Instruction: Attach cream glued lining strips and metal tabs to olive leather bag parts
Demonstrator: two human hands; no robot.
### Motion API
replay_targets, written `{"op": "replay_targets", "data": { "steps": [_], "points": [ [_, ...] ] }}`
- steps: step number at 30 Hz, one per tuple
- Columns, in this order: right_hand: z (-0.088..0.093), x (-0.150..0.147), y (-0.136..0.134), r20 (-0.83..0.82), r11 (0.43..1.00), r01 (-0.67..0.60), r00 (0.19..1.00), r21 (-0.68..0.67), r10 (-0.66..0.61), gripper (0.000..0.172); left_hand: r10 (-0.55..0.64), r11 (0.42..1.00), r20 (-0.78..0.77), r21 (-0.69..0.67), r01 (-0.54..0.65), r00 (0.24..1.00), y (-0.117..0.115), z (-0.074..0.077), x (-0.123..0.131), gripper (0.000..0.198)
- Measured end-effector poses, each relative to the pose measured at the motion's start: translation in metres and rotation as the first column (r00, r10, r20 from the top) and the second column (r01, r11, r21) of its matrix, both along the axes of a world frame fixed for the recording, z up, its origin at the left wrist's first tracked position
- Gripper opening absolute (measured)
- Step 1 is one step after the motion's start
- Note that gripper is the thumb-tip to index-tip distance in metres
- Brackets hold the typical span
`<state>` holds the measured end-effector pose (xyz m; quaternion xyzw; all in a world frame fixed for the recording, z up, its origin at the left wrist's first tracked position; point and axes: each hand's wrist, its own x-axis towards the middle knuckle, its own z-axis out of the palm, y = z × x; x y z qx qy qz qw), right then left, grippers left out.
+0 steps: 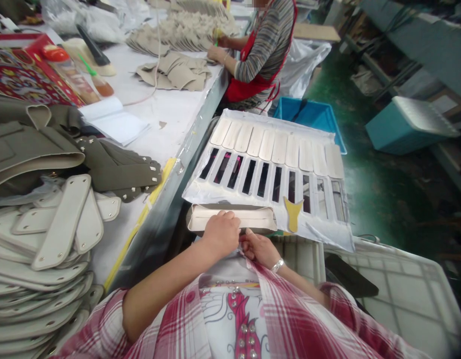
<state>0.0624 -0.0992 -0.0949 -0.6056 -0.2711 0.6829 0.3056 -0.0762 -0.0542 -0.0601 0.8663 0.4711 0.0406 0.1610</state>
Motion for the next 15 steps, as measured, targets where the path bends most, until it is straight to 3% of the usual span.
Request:
{"op": "replay_targets", "data": {
  "steps": [6, 11, 15],
  "points": [
    [-0.003, -0.009, 0.003, 0.059, 0.998, -0.066, 0.996, 0.004, 0.066, 0.038, -0.013, 0.997, 0.019, -0.072, 0.015, 1.0, 0.006, 0.002, -0.005, 0.013],
    [0.004, -0.019, 0.008, -0.035, 0.998, -0.019, 0.999, -0.059, 0.017, 0.044, 0.062, 0.998, 0.038, 0.005, -0.062, 0.997, 0.002, 0.012, -0.048, 0.013],
    [0.005, -0.027, 0.01, -0.052, 0.997, -0.001, 0.999, -0.079, -0.003, 0.044, 0.011, 0.999, 0.004, 0.031, -0.012, 1.0, 0.001, 0.01, -0.074, 0.018]
  ]
}}
